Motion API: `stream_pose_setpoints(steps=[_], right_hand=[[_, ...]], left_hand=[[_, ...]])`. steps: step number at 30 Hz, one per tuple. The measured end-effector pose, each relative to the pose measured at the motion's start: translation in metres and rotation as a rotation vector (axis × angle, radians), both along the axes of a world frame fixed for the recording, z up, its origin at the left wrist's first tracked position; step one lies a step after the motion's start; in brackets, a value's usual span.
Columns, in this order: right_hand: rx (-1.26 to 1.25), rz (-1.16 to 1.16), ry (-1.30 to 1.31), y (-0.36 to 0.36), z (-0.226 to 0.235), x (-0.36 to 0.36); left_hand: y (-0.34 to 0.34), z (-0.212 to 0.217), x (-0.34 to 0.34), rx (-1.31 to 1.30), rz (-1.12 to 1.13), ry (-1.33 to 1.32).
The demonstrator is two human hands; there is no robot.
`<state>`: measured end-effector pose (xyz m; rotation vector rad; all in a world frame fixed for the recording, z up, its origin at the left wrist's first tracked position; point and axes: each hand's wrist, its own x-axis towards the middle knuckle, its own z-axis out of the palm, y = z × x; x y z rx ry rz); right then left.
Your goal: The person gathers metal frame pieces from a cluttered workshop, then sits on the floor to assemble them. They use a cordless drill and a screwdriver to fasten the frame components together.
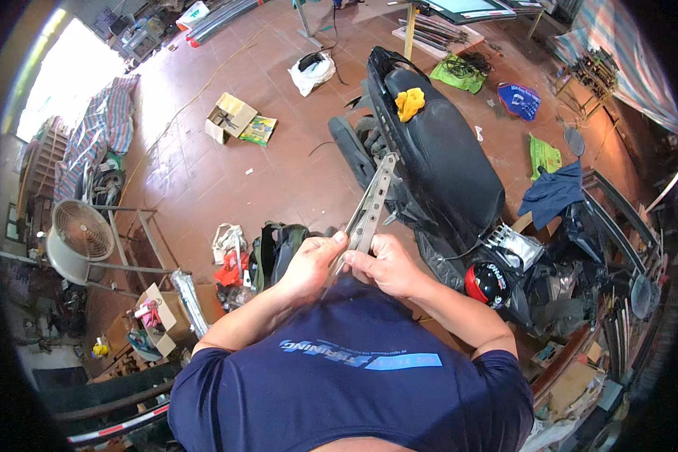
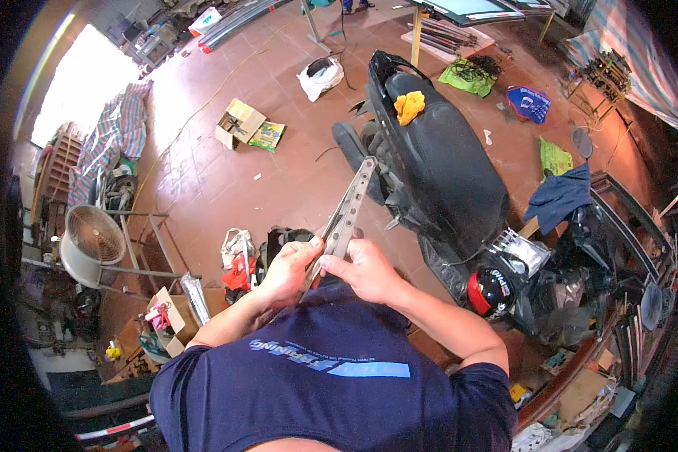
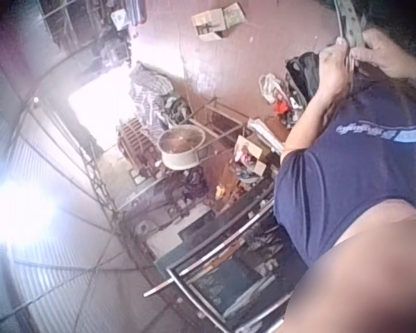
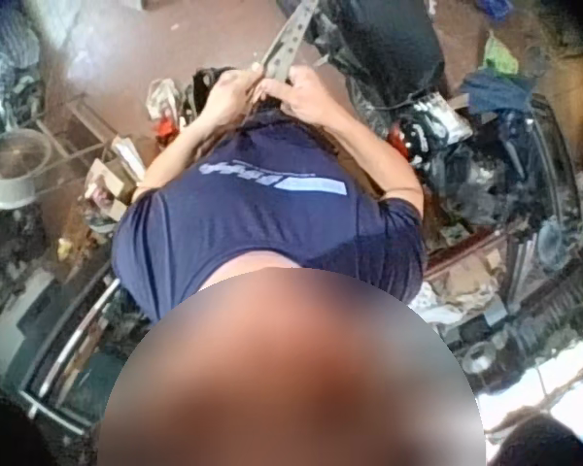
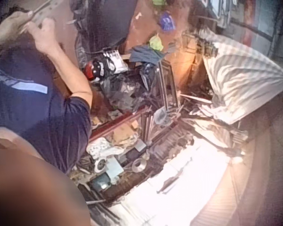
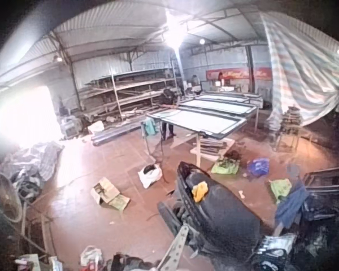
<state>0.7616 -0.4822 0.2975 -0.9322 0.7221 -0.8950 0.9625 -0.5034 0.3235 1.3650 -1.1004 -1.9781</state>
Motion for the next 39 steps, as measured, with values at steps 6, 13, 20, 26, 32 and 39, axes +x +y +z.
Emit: stream_pose_setpoints(steps=[6,13,20,26,32,39], right_hand=[[-0.121,-0.103,0.220,-0.124,-0.006,0.018],[-0.108,-0.082,0.509,-0.269,0.024,0.035],[-0.091,-0.066,0.507,-0.335,0.048,0.015],[-0.220,-0.263,0.299,-0.320,0.058,0.003],[-0.153,-0.280,0.414,-0.316,0.071,-0.048],[-0.401,-0.116,0.779,-0.352,0.086,-0.067]], left_hand=[[-0.145,-0.033,0.016,-0.023,-0.159,0.095],[-0.301,-0.037,0.027,-0.056,-0.338,0.271],[-0.387,-0.025,0.007,-0.023,-0.429,0.426],[-0.380,0.021,-0.018,-0.052,-0.342,0.428],[-0.423,0.061,0.003,-0.288,-0.204,0.112],[-0.459,0.047,0.003,-0.450,-0.378,0.019]])
